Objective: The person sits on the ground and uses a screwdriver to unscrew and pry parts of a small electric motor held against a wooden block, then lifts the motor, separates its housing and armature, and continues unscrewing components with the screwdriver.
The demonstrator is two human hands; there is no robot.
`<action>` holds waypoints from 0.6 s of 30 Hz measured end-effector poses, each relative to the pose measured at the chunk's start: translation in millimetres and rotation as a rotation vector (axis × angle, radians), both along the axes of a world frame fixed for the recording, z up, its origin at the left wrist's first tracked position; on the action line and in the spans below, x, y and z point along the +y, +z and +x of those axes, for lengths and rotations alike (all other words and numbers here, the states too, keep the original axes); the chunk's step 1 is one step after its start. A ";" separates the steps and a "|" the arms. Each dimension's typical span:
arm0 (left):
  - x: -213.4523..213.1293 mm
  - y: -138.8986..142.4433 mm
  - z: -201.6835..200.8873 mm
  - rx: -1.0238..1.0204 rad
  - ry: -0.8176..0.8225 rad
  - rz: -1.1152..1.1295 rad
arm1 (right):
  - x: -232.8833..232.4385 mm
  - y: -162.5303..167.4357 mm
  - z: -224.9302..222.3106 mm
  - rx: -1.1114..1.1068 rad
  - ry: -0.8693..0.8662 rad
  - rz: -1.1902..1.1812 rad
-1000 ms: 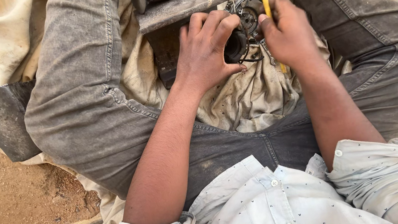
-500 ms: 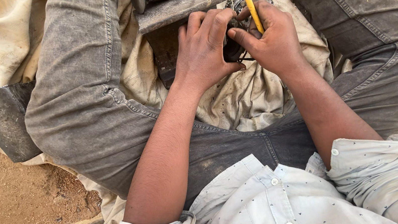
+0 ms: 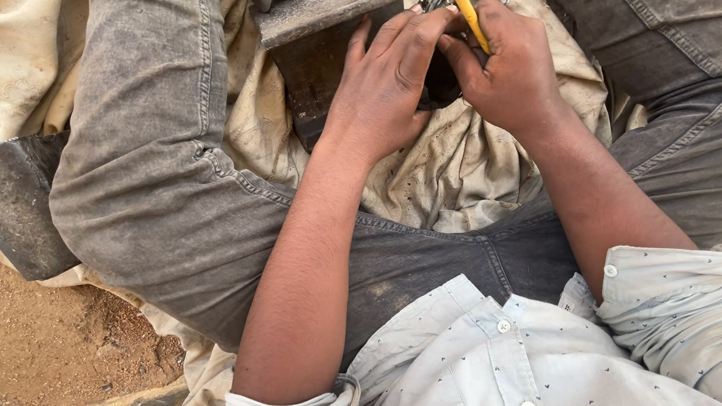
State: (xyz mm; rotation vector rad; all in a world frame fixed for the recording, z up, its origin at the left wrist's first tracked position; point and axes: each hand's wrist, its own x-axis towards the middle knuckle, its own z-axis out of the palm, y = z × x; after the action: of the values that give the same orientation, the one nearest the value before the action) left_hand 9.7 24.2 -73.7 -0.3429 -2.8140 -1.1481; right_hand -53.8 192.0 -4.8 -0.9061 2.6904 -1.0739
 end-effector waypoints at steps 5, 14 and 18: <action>0.4 3.0 -2.4 -0.056 0.046 0.091 | 10.9 2.2 -3.8 -0.097 -0.068 -0.167; -1.1 19.2 -4.0 -0.011 0.066 -0.022 | 39.0 19.0 -17.4 0.044 -0.149 -0.218; -8.3 34.5 -5.1 -0.188 0.052 -0.096 | 43.2 35.9 -19.5 0.143 -0.136 -0.224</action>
State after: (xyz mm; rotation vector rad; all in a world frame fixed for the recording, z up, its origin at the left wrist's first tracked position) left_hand 4.6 15.9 -39.3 -0.1753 -3.0275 -1.0916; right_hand -73.4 235.2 31.1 -0.8739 2.8241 -1.4139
